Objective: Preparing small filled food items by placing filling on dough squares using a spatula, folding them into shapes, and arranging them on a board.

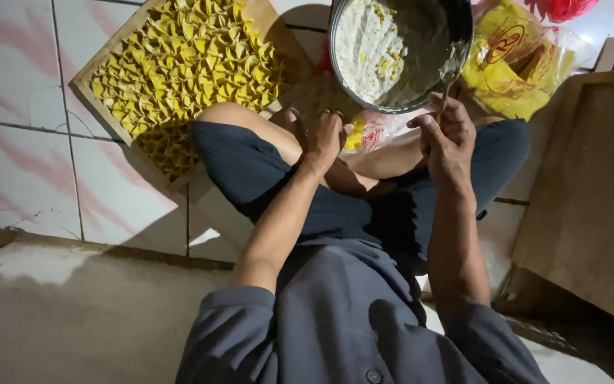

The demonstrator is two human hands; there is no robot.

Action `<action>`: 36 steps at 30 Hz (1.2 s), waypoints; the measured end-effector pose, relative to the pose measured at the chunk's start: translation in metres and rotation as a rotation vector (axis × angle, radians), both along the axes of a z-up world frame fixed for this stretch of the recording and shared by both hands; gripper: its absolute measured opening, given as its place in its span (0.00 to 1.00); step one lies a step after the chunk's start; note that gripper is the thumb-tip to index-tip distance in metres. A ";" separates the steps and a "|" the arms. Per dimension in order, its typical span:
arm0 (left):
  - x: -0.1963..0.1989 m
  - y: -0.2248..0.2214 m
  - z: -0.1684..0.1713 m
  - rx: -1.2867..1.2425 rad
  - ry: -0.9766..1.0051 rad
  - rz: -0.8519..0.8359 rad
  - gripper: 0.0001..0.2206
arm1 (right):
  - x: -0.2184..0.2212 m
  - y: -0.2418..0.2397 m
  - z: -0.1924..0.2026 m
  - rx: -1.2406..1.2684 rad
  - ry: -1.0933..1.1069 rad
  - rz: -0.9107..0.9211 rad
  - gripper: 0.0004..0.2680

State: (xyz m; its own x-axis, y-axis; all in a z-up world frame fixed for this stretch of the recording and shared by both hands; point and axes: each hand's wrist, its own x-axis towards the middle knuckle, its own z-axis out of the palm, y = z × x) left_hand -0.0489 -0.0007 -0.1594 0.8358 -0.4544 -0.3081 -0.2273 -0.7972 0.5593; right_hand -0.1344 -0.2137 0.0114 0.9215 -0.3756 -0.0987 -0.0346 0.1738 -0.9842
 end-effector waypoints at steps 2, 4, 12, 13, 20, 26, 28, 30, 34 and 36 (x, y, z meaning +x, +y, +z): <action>0.001 0.001 0.015 -0.108 0.006 0.035 0.18 | 0.000 0.000 -0.003 -0.007 -0.009 -0.008 0.12; 0.004 0.000 0.029 -0.201 0.191 0.206 0.17 | 0.002 0.002 -0.001 0.003 -0.005 -0.003 0.12; 0.013 0.009 0.064 -0.140 0.016 0.364 0.08 | 0.001 -0.001 -0.002 -0.062 0.031 0.020 0.13; 0.020 0.019 0.114 -0.197 -0.015 0.375 0.09 | 0.000 -0.005 -0.012 -0.038 0.031 0.014 0.12; 0.023 0.023 0.123 -1.265 0.485 0.975 0.09 | 0.014 -0.006 0.008 -0.159 0.064 0.080 0.12; 0.029 0.033 0.116 -1.168 0.464 0.787 0.09 | 0.041 -0.046 -0.013 -1.201 0.119 0.322 0.08; 0.037 0.021 0.143 -1.197 0.495 0.841 0.09 | 0.048 -0.056 -0.058 -1.546 0.190 0.404 0.05; 0.045 0.015 0.163 -1.226 0.519 0.899 0.10 | 0.061 -0.056 -0.087 -1.889 0.253 0.489 0.04; 0.053 0.011 0.165 -1.148 0.513 0.925 0.09 | 0.078 -0.038 -0.123 -1.782 0.292 0.552 0.08; 0.058 0.008 0.171 -1.164 0.509 0.957 0.09 | 0.081 -0.034 -0.117 -1.785 0.281 0.561 0.08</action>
